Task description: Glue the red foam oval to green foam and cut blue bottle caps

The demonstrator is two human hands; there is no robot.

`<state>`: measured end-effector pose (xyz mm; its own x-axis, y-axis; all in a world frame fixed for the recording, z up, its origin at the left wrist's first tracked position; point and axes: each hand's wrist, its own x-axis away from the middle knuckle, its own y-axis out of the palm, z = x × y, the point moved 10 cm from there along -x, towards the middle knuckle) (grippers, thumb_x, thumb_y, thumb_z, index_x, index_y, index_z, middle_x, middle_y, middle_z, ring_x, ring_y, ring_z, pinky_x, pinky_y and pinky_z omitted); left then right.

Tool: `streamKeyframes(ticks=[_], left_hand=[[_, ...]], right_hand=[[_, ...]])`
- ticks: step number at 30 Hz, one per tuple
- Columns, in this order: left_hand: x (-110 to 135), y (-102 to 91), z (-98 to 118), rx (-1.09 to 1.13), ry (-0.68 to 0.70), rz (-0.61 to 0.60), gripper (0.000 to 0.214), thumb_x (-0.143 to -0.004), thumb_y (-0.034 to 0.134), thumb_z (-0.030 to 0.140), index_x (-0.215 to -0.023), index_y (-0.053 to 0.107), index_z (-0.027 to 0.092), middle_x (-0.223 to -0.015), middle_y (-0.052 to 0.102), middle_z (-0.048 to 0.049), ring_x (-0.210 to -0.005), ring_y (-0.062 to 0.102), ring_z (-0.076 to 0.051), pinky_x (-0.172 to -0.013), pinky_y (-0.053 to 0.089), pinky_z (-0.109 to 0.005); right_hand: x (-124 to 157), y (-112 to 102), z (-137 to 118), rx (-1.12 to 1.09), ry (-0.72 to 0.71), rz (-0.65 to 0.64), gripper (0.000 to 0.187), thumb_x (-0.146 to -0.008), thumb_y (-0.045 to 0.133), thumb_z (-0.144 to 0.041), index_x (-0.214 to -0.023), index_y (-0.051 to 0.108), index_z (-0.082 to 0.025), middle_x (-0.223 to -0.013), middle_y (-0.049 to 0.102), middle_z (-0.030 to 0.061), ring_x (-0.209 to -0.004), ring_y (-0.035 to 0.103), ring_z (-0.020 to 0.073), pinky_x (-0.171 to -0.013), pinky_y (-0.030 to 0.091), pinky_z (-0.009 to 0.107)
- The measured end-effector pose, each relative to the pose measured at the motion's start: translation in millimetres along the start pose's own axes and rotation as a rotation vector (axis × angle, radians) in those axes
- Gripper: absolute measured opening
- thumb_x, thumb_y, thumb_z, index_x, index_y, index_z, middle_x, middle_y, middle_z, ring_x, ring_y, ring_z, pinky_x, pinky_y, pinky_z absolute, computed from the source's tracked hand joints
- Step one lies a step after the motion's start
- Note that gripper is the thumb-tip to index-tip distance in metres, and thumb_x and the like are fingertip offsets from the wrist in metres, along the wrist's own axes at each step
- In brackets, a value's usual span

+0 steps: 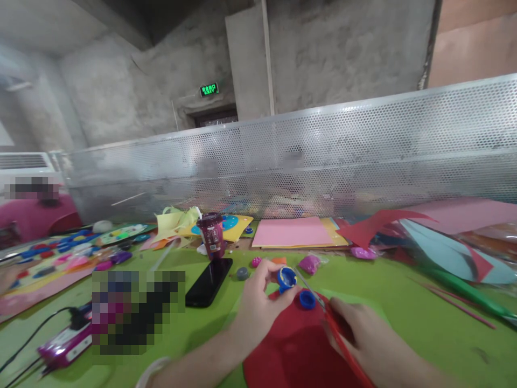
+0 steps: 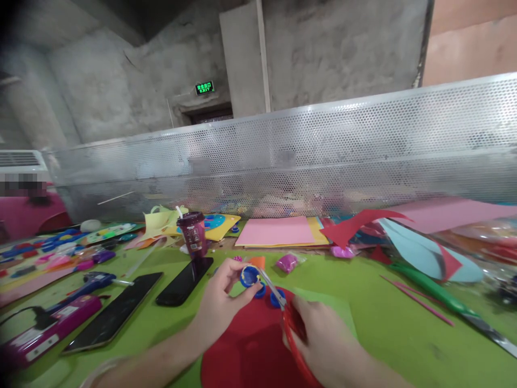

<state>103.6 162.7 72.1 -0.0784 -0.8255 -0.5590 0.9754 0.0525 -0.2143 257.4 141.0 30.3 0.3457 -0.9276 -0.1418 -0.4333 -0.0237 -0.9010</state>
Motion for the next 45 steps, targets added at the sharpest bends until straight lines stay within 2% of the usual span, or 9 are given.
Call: streamKeyframes(ticks=[3,8,17,26,30,37,45], left_hand=[[0.7,0.0,0.0,-0.019,0.011,0.001,0.022,-0.073,0.066,0.027,-0.085,0.049,0.021,-0.079,0.062,-0.0010,-0.080,0.059,-0.017,-0.075,0.048,-0.030],[0.3,0.1,2.3,-0.065,0.038,-0.005,0.024,-0.072,0.067,0.029,-0.086,0.051,0.020,-0.083,0.063,-0.0026,-0.082,0.060,-0.018,-0.077,0.048,-0.032],[0.2,2.4,0.7,-0.094,0.036,-0.038,0.025,-0.073,0.068,0.033,-0.087,0.051,0.021,-0.086,0.065,-0.0042,-0.084,0.061,-0.019,-0.078,0.049,-0.034],[0.4,0.9,5.2,-0.123,0.069,-0.039,0.023,-0.073,0.067,0.033,-0.087,0.054,0.020,-0.085,0.065,-0.0031,-0.082,0.062,-0.018,-0.078,0.048,-0.032],[0.1,-0.1,7.4,-0.107,0.076,-0.032,0.024,-0.073,0.068,0.032,-0.089,0.055,0.020,-0.087,0.066,-0.0036,-0.085,0.062,-0.019,-0.079,0.048,-0.032],[-0.2,0.2,5.4,-0.065,0.062,-0.045,0.028,-0.073,0.067,0.029,-0.097,0.056,0.021,-0.091,0.067,-0.0040,-0.086,0.062,-0.018,-0.080,0.048,-0.031],[-0.1,1.7,9.1,-0.048,0.081,-0.071,0.025,-0.076,0.064,0.026,-0.098,0.056,0.021,-0.099,0.067,-0.0050,-0.092,0.062,-0.018,-0.083,0.048,-0.031]], right_hand=[[2.8,-7.6,-9.7,-0.086,-0.056,0.021,0.022,-0.087,0.034,-0.036,-0.076,0.046,-0.021,-0.072,0.061,0.0047,-0.059,0.052,0.0158,-0.057,0.037,0.027],[4.2,-9.9,-10.2,-0.057,-0.041,0.016,0.017,-0.083,0.042,-0.034,-0.074,0.047,-0.021,-0.069,0.060,0.0038,-0.057,0.050,0.0156,-0.054,0.035,0.026],[-1.0,2.1,2.6,0.059,0.016,-0.015,0.007,-0.080,0.041,-0.022,-0.077,0.048,-0.020,-0.070,0.062,0.0058,-0.055,0.051,0.0164,-0.053,0.034,0.026],[-2.2,10.3,7.8,0.132,0.071,-0.061,0.015,-0.082,0.041,-0.018,-0.090,0.053,-0.016,-0.081,0.067,0.0119,-0.068,0.061,0.0221,-0.059,0.039,0.028],[-0.4,10.5,10.5,0.128,0.087,-0.064,0.015,-0.083,0.040,-0.019,-0.088,0.054,-0.016,-0.083,0.067,0.0129,-0.068,0.062,0.0222,-0.060,0.041,0.029],[-1.4,6.6,6.7,-0.015,0.012,-0.063,0.017,-0.080,0.038,-0.022,-0.085,0.054,-0.017,-0.077,0.066,0.0113,-0.063,0.059,0.0196,-0.059,0.040,0.028],[0.5,6.2,-5.4,-0.281,-0.111,-0.132,0.019,-0.083,0.039,-0.034,-0.071,0.047,-0.020,-0.061,0.055,-0.0001,-0.052,0.042,0.0121,-0.049,0.033,0.023]])
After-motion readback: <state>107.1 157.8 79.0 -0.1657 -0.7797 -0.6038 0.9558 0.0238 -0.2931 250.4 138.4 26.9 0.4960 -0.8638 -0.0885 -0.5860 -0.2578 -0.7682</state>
